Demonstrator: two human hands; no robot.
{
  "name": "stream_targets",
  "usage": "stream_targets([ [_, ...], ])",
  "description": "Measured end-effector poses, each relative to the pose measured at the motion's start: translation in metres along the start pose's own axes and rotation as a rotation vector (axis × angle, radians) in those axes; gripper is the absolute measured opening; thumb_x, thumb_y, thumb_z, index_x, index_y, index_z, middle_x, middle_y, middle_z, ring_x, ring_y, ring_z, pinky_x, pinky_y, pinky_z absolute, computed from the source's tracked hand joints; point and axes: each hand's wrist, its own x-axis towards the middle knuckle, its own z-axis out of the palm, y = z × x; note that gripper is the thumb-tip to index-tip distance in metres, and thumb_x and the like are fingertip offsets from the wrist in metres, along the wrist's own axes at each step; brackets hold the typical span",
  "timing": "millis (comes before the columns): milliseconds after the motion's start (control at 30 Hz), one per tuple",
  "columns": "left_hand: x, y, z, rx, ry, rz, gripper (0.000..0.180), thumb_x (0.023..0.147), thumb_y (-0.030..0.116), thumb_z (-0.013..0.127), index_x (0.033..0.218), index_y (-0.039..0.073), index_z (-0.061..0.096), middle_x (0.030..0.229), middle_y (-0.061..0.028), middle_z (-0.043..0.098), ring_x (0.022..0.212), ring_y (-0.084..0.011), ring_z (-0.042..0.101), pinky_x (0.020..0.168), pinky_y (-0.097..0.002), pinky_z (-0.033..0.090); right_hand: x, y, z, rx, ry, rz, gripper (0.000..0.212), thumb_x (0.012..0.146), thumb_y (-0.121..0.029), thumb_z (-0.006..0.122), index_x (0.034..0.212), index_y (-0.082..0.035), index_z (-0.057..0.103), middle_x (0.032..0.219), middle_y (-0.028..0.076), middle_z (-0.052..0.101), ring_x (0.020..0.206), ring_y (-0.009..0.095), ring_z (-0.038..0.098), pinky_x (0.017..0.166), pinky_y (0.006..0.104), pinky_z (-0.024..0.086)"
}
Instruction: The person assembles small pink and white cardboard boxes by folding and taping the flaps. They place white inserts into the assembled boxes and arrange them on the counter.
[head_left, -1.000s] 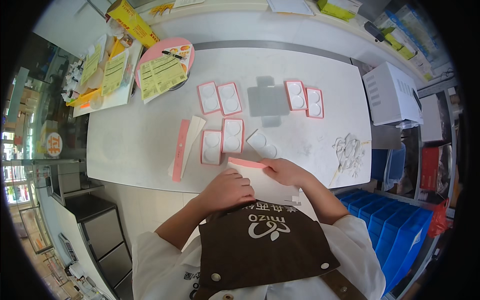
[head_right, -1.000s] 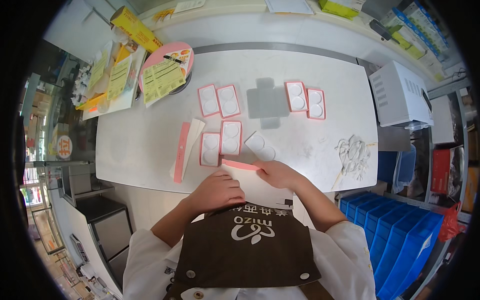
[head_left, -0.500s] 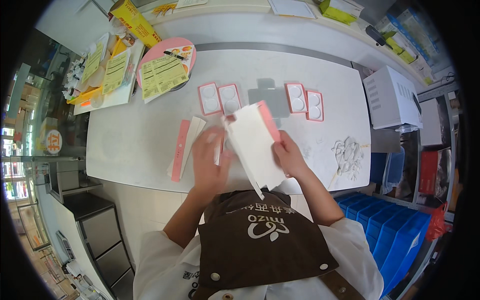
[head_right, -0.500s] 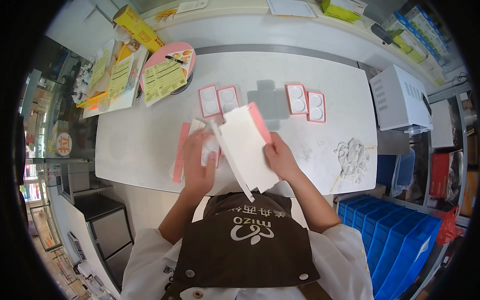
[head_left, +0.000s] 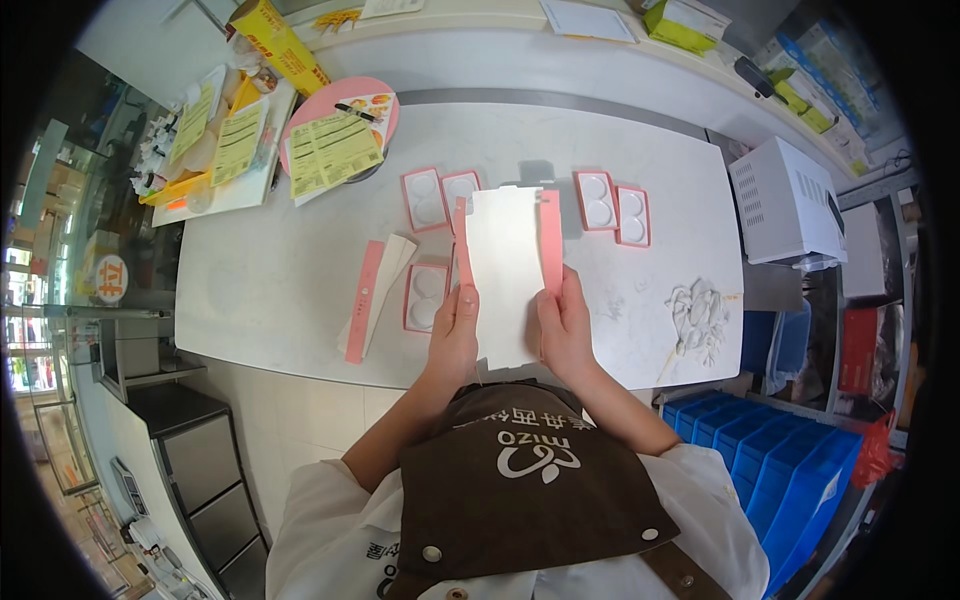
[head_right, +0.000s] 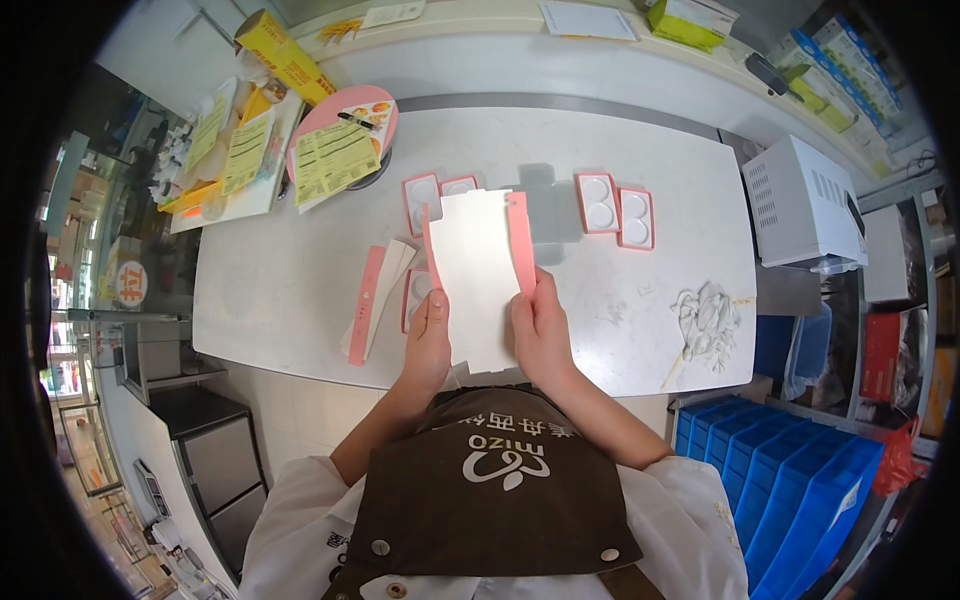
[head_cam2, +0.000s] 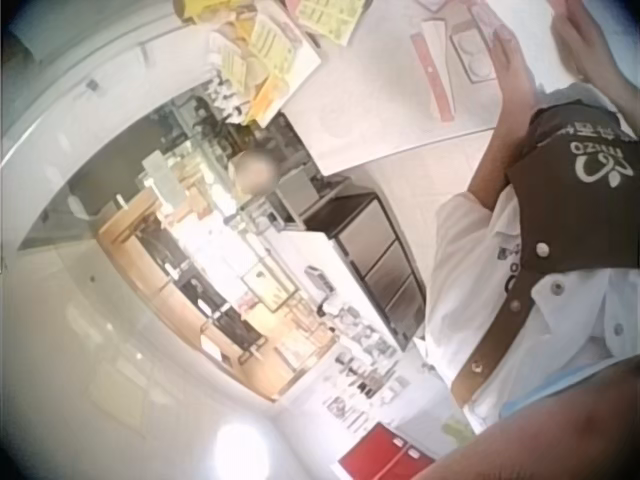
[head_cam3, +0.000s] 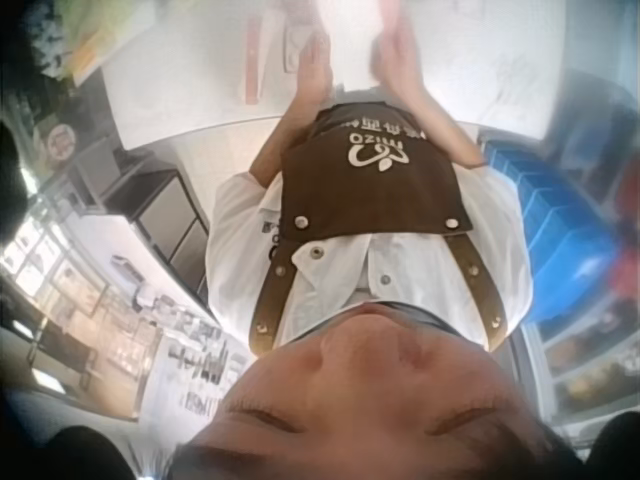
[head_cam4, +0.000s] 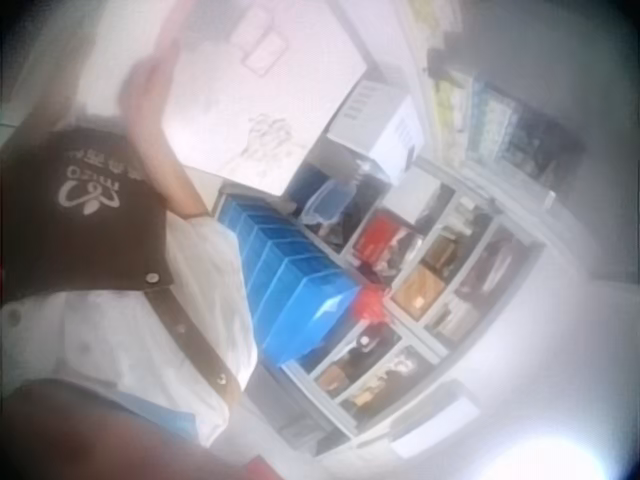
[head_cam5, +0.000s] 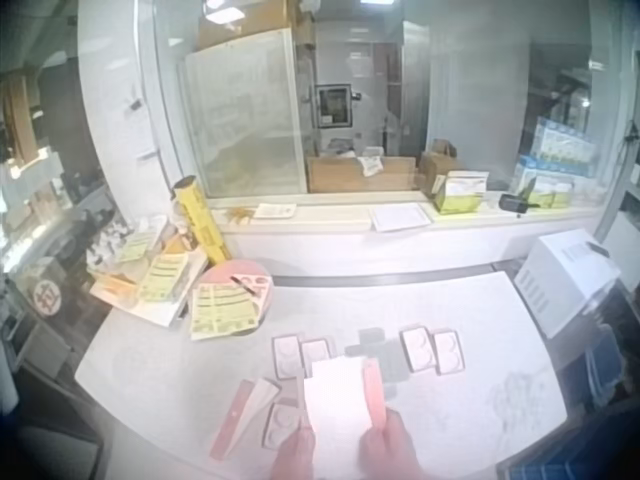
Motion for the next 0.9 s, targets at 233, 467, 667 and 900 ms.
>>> stream_targets([
  [233, 0.004, 0.012, -0.015, 0.639, 0.010, 0.037, 0.038, 0.112, 0.035, 0.048, 0.107, -0.001, 0.063, 0.080, -0.0116, 0.069, 0.073, -0.0210, 0.067, 0.068, -0.0413, 0.050, -0.004, -0.032, -0.009, -0.234, -0.165, 0.046, 0.035, 0.110, -0.023, 0.047, 0.136, -0.001, 0.055, 0.076, 0.013, 0.065, 0.067, 0.026, 0.065, 0.066, 0.0392, 0.051],
  [467, 0.013, 0.033, 0.006, 0.661, 0.133, 0.394, 0.045, 0.109, 0.018, 0.045, 0.152, 0.005, 0.050, 0.109, -0.0181, 0.074, 0.084, -0.0298, 0.072, 0.077, -0.0381, 0.055, 0.003, -0.032, -0.009, -0.409, -0.172, -0.082, 0.039, 0.108, -0.022, 0.048, 0.141, -0.002, 0.053, 0.075, 0.020, 0.067, 0.067, 0.043, 0.067, 0.060, 0.0492, 0.051],
  [667, 0.027, 0.048, -0.003, 0.616, 0.057, 0.391, 0.044, 0.107, 0.010, 0.048, 0.151, 0.010, 0.056, 0.124, -0.0161, 0.073, 0.085, -0.0154, 0.069, 0.079, -0.0284, 0.054, -0.001, -0.034, -0.009, -0.434, -0.201, -0.124, 0.046, 0.106, -0.017, 0.049, 0.149, -0.002, 0.046, 0.081, 0.021, 0.070, 0.069, 0.043, 0.069, 0.062, 0.0483, 0.053],
  [900, 0.009, 0.069, 0.013, 0.822, 0.008, 0.171, 0.041, 0.103, 0.005, 0.053, 0.142, 0.012, 0.065, 0.118, -0.0117, 0.077, 0.080, -0.0204, 0.072, 0.073, -0.0309, 0.056, 0.011, -0.032, 0.003, -0.377, 0.083, -0.445, 0.052, 0.098, -0.002, 0.055, 0.150, -0.006, 0.052, 0.106, 0.016, 0.073, 0.079, 0.035, 0.071, 0.067, 0.0420, 0.057],
])
